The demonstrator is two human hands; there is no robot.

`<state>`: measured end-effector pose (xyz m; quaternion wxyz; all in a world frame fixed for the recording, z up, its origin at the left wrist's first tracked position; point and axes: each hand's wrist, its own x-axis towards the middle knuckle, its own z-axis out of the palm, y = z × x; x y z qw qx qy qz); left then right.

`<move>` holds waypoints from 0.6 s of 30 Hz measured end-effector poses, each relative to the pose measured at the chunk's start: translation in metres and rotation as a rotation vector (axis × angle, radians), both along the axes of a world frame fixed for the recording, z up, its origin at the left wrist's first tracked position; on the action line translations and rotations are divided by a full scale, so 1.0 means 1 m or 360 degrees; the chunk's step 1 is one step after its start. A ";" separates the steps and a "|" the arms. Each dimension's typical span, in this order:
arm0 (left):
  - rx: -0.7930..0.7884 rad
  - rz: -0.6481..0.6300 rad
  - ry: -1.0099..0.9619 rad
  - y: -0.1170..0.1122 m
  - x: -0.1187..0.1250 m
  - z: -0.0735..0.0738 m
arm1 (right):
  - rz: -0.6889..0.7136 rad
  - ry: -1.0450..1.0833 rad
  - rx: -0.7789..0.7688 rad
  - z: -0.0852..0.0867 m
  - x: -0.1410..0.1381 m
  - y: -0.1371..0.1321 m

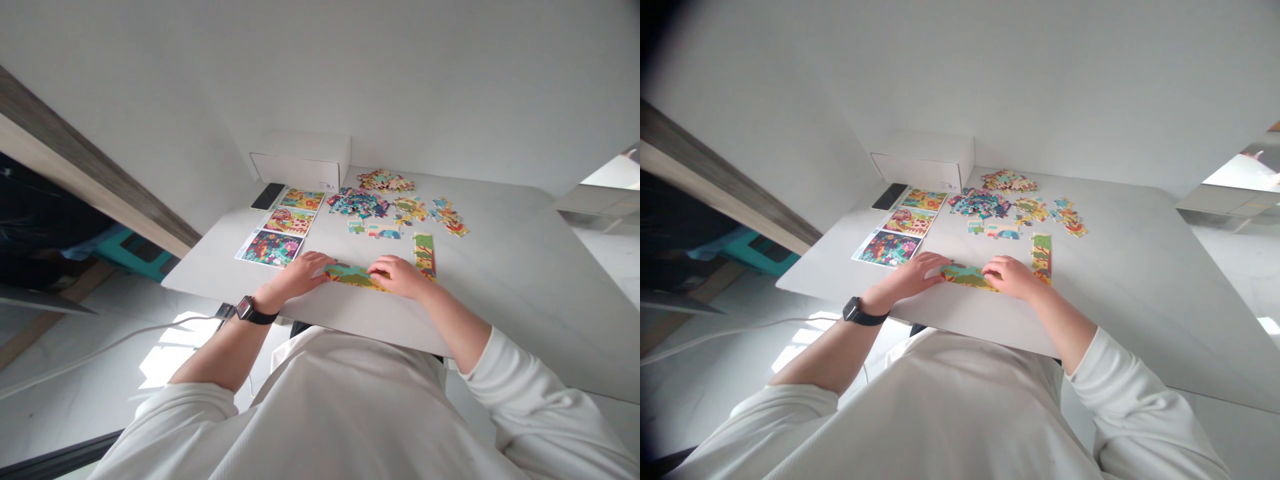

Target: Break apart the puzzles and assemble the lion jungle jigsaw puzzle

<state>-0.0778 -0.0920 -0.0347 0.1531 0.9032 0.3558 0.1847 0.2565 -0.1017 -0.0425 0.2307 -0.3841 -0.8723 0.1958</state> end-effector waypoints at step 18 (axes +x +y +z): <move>0.0088 -0.0032 0.0114 0.013 0.012 0.017 | 0.0023 -0.0167 0.0103 -0.003 -0.005 -0.001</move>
